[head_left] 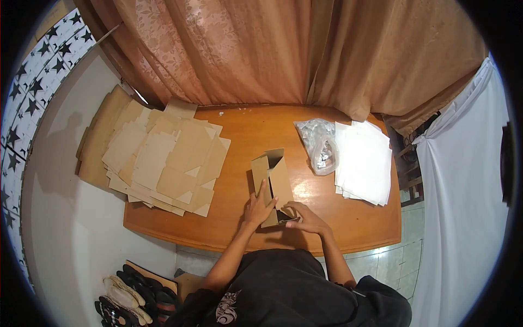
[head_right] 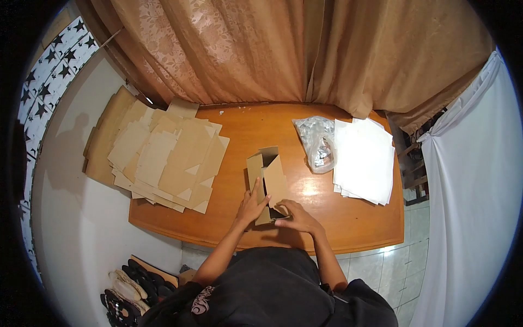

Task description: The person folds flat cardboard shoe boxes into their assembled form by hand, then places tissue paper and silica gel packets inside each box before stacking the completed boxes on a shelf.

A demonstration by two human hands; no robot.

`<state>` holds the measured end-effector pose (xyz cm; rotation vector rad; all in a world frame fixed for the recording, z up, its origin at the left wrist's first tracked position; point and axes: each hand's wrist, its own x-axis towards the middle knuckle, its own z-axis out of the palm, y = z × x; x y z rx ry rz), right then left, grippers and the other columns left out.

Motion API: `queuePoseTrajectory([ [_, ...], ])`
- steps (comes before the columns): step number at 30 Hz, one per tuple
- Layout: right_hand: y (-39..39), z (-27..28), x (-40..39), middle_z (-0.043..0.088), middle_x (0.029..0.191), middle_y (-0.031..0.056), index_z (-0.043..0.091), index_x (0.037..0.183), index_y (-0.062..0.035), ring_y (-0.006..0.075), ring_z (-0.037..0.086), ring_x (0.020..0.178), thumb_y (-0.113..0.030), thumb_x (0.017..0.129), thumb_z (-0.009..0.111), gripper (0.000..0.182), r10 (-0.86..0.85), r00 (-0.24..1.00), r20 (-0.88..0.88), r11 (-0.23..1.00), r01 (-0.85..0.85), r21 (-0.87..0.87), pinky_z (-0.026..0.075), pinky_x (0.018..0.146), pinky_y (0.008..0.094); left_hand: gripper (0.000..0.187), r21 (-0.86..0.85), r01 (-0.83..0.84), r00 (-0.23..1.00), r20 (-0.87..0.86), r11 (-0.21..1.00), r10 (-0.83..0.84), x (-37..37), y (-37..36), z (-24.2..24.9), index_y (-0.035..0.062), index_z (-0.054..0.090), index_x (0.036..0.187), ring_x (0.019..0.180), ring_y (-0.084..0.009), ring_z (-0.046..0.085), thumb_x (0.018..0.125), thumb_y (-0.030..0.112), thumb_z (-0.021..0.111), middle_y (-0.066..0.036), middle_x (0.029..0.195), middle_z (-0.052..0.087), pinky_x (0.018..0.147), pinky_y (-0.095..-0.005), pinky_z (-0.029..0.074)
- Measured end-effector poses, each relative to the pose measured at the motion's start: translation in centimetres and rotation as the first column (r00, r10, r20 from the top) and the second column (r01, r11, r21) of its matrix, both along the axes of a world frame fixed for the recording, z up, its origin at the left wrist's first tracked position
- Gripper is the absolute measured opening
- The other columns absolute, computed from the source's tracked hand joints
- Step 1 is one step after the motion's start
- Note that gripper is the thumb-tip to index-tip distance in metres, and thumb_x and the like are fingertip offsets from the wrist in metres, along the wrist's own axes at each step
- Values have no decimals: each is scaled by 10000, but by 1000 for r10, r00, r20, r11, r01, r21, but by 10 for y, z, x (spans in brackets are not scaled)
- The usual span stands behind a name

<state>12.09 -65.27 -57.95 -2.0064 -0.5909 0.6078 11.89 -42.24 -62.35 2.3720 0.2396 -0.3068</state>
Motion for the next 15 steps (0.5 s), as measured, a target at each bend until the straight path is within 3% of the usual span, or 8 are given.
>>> queuePoseTrajectory([
  [1,0,1,-7,433,1472,257,526,1391,-72,415,372,1398,-553,851,712,746,89,993,71,992,-82,-100,317,1153,466,872,0,1,1000,0,1000,-1,2,1,-2,348,100,1597,1204,-537,531,909,620,561,-365,1356,444,981,-571,474],
  [3,3,-7,-13,460,1454,245,600,1310,-73,416,380,1389,-616,792,736,763,39,991,126,988,-20,-150,337,1139,494,819,-34,27,1000,-11,999,-27,6,2,-5,348,114,1596,1163,-530,558,937,568,547,-344,1342,466,962,-562,490],
  [6,7,-14,-9,469,1450,242,656,1212,-87,424,377,1391,-577,831,715,623,52,992,114,985,-32,-168,327,1152,487,793,-9,36,999,35,999,-36,8,4,-15,341,150,1591,1137,-517,578,940,553,550,-308,1334,488,935,-556,506],
  [7,8,-21,-5,483,1437,239,672,1149,-83,423,409,1369,-519,860,706,524,83,988,131,985,-62,-158,334,1135,528,793,-6,36,999,31,999,-36,8,5,-20,341,150,1591,1137,-517,578,940,553,550,-308,1334,488,935,-556,506],
  [9,10,-21,-3,496,1424,237,687,1085,-80,422,442,1346,-462,890,698,430,113,982,149,985,-90,-148,341,1119,569,781,-7,36,979,202,999,-34,10,6,-29,311,225,1577,1124,-501,591,924,553,577,-277,1307,511,921,-552,512],
  [11,17,1,-9,511,1423,199,681,1029,-81,406,449,1343,-410,923,667,346,136,975,175,958,-85,-273,321,1087,662,778,33,30,991,132,999,-34,9,2,-9,294,260,1568,1125,-485,589,916,560,591,-268,1286,524,932,-540,503],
  [15,20,9,-11,508,1435,171,675,1002,-75,392,445,1348,-401,926,666,334,217,958,186,936,-151,-317,285,1047,747,795,142,15,999,35,990,-20,13,-2,-1,273,321,1544,1094,-454,605,878,567,639,-245,1223,550,906,-526,511],
])
